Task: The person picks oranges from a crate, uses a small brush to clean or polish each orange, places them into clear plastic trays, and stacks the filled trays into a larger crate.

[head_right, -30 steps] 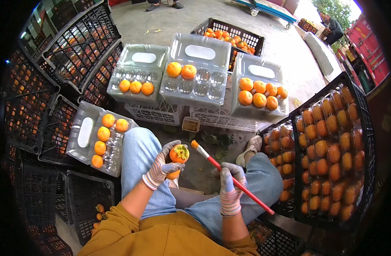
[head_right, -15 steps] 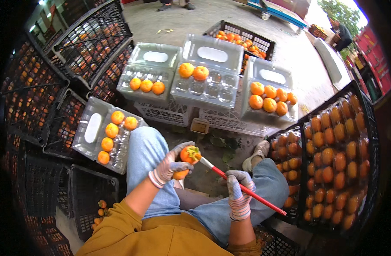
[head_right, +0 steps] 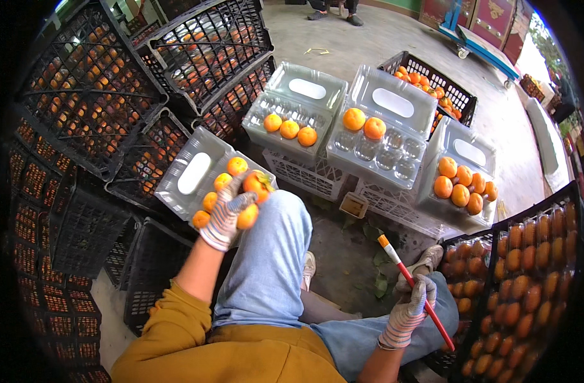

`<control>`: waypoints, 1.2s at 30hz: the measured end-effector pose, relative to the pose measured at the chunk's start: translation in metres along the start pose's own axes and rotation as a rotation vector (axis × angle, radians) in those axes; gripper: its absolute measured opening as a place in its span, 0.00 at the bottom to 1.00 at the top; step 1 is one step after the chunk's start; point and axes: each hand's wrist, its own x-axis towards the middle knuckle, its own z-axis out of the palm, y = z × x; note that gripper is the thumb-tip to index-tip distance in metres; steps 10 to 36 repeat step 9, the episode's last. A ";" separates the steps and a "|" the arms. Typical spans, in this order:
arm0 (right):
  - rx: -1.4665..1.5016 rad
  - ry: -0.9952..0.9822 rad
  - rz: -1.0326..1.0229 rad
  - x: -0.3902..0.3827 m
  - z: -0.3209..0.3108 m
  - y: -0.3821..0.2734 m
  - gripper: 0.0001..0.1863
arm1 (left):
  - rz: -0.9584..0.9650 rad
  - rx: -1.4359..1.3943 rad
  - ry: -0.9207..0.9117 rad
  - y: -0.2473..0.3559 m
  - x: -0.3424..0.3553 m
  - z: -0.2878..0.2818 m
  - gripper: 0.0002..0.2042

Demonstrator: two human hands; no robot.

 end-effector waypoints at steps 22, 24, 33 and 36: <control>-0.013 -0.047 0.016 0.007 -0.006 0.020 0.11 | -0.385 1.707 -0.009 0.001 0.016 -0.017 0.31; -0.013 -0.047 0.016 0.007 -0.006 0.020 0.11 | -0.385 1.707 -0.009 0.001 0.016 -0.017 0.31; -0.013 -0.047 0.016 0.007 -0.006 0.020 0.11 | -0.385 1.707 -0.009 0.001 0.016 -0.017 0.31; -0.013 -0.047 0.016 0.007 -0.006 0.020 0.11 | -0.385 1.707 -0.009 0.001 0.016 -0.017 0.31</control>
